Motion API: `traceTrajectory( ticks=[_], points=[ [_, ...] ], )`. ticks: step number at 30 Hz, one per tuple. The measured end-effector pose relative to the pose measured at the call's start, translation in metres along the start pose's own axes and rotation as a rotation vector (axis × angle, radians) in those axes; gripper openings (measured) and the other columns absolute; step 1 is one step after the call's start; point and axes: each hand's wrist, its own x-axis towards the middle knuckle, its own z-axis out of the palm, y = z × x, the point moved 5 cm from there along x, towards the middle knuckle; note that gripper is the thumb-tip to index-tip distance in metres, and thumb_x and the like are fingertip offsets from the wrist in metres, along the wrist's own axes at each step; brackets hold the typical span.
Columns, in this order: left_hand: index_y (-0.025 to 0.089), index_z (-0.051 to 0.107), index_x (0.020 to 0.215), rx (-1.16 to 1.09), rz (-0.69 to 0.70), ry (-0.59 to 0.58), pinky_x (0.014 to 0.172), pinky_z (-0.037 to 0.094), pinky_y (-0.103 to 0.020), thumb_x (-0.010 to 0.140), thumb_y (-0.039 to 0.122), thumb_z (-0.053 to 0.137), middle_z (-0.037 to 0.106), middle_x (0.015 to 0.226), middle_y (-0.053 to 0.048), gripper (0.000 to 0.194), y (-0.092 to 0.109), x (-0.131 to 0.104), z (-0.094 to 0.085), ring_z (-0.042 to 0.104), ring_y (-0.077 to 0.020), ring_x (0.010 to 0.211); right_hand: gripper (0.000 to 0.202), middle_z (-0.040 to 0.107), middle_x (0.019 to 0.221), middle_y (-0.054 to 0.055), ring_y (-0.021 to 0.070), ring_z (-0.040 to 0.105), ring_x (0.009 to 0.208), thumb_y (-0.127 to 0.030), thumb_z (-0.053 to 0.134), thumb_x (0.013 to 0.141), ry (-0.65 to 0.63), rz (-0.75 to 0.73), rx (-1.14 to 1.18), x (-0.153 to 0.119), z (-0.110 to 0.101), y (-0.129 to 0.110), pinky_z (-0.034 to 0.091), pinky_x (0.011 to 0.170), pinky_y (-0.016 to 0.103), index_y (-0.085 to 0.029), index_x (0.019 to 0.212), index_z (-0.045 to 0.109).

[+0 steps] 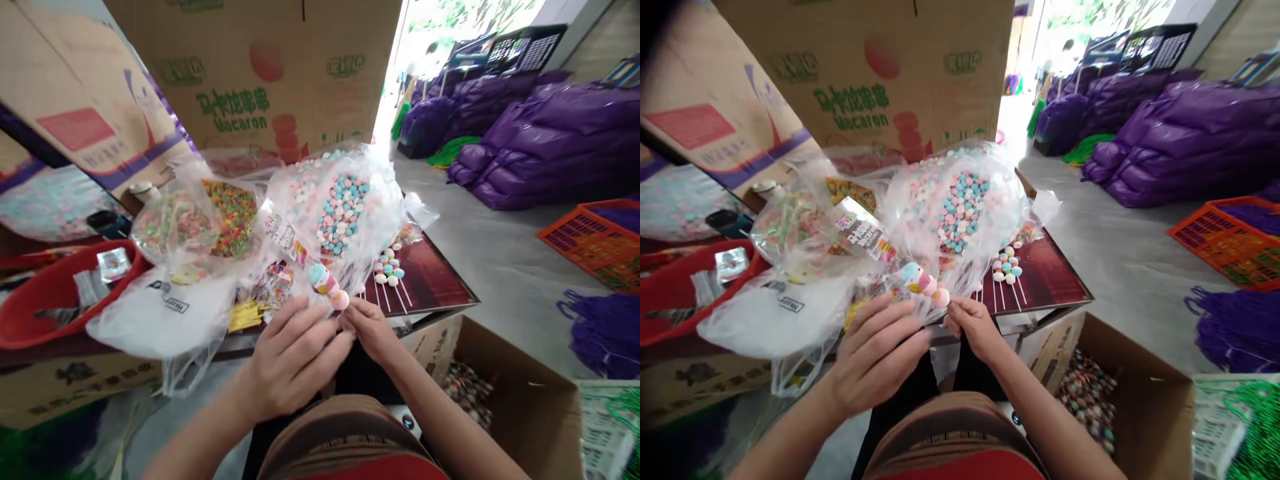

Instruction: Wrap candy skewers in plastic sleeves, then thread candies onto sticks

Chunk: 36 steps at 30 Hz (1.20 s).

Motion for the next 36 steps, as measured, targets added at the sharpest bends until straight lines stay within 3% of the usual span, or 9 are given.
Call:
traceTrajectory(
  ticks=[2, 6, 10, 13, 18, 24, 27, 30, 36],
  points=[
    [0.021, 0.067, 0.102, -0.196, -0.262, 0.202, 0.103, 0.058, -0.033, 0.092, 0.022, 0.072, 0.072, 0.088, -0.001, 0.01, -0.014, -0.016, -0.005, 0.072, -0.0153, 0.096, 0.043, 0.046, 0.053, -0.007, 0.0079, 0.039, 0.05, -0.061, 0.073, 0.089, -0.036, -0.011, 0.083, 0.002, 0.006, -0.003, 0.04, 0.06, 0.027, -0.018, 0.085, 0.073],
    [0.026, 0.068, 0.115, -0.832, -0.951, 0.478, 0.087, 0.063, -0.035, 0.076, 0.064, 0.082, 0.074, 0.108, -0.007, 0.056, -0.056, -0.039, 0.015, 0.074, -0.0215, 0.1, 0.047, 0.056, 0.06, -0.004, 0.0069, 0.039, 0.049, -0.064, 0.074, 0.087, -0.097, 0.029, 0.054, 0.0, 0.013, -0.007, 0.032, 0.054, 0.026, -0.017, 0.091, 0.076],
    [0.024, 0.073, 0.103, -1.15, -1.184, 0.62, 0.088, 0.063, -0.036, 0.072, 0.062, 0.087, 0.076, 0.092, -0.005, 0.051, -0.064, -0.022, 0.031, 0.075, -0.0213, 0.093, 0.054, 0.053, 0.06, -0.004, 0.0071, 0.039, 0.05, -0.07, 0.072, 0.083, -0.102, 0.079, -0.061, -0.008, 0.02, -0.005, 0.03, 0.052, 0.025, -0.017, 0.091, 0.077],
    [0.023, 0.074, 0.096, -1.17, -1.26, 0.738, 0.084, 0.061, -0.027, 0.082, 0.048, 0.084, 0.066, 0.068, 0.003, 0.03, -0.055, -0.017, 0.044, 0.07, -0.0117, 0.073, 0.055, 0.049, 0.057, -0.006, 0.0072, 0.038, 0.049, -0.073, 0.07, 0.084, -0.094, 0.095, -0.091, -0.014, 0.028, 0.0, 0.03, 0.052, 0.025, -0.018, 0.087, 0.075],
    [0.021, 0.068, 0.083, -1.21, -1.314, 0.757, 0.079, 0.06, -0.027, 0.084, 0.053, 0.081, 0.061, 0.069, 0.005, 0.035, -0.036, -0.025, 0.071, 0.063, -0.009, 0.066, 0.06, 0.049, 0.052, -0.006, 0.007, 0.038, 0.046, -0.077, 0.063, 0.086, -0.096, 0.135, -0.035, -0.02, 0.038, 0.009, 0.029, 0.051, 0.024, -0.017, 0.084, 0.067],
    [0.019, 0.062, 0.075, -1.215, -1.327, 0.712, 0.067, 0.054, -0.022, 0.08, 0.054, 0.084, 0.059, 0.067, 0.003, 0.042, -0.04, -0.021, 0.064, 0.062, -0.0099, 0.067, 0.054, 0.056, 0.058, -0.006, 0.0092, 0.046, 0.051, -0.072, 0.071, 0.084, -0.145, 0.092, -0.096, -0.023, 0.035, -0.001, 0.038, 0.053, 0.024, -0.019, 0.098, 0.068],
    [0.021, 0.068, 0.093, -1.208, -1.379, 0.583, 0.054, 0.045, -0.019, 0.08, 0.053, 0.083, 0.065, 0.072, 0.001, 0.038, -0.04, -0.029, 0.071, 0.064, -0.0126, 0.07, 0.048, 0.057, 0.058, -0.005, 0.0093, 0.045, 0.05, -0.067, 0.073, 0.084, 0.004, 0.045, -0.136, -0.022, 0.029, -0.005, 0.035, 0.05, 0.025, -0.021, 0.09, 0.066],
    [0.023, 0.07, 0.102, -1.23, -1.315, 0.411, 0.074, 0.056, -0.027, 0.08, 0.055, 0.083, 0.074, 0.096, -0.006, 0.042, -0.037, -0.04, 0.08, 0.07, -0.016, 0.09, 0.041, 0.058, 0.057, -0.005, 0.0094, 0.044, 0.048, -0.063, 0.072, 0.087, 0.052, 0.062, -0.107, -0.022, 0.031, -0.004, 0.035, 0.049, 0.025, -0.022, 0.089, 0.065],
    [0.03, 0.067, 0.116, -1.305, -1.177, 0.474, 0.087, 0.06, -0.042, 0.05, 0.085, 0.084, 0.075, 0.118, -0.01, 0.087, -0.069, -0.041, 0.045, 0.071, -0.0295, 0.115, 0.036, 0.056, 0.055, -0.006, 0.0096, 0.045, 0.048, -0.058, 0.074, 0.087, 0.005, 0.092, -0.065, -0.024, 0.032, 0.008, 0.04, 0.052, 0.026, -0.022, 0.09, 0.068]
  ],
)
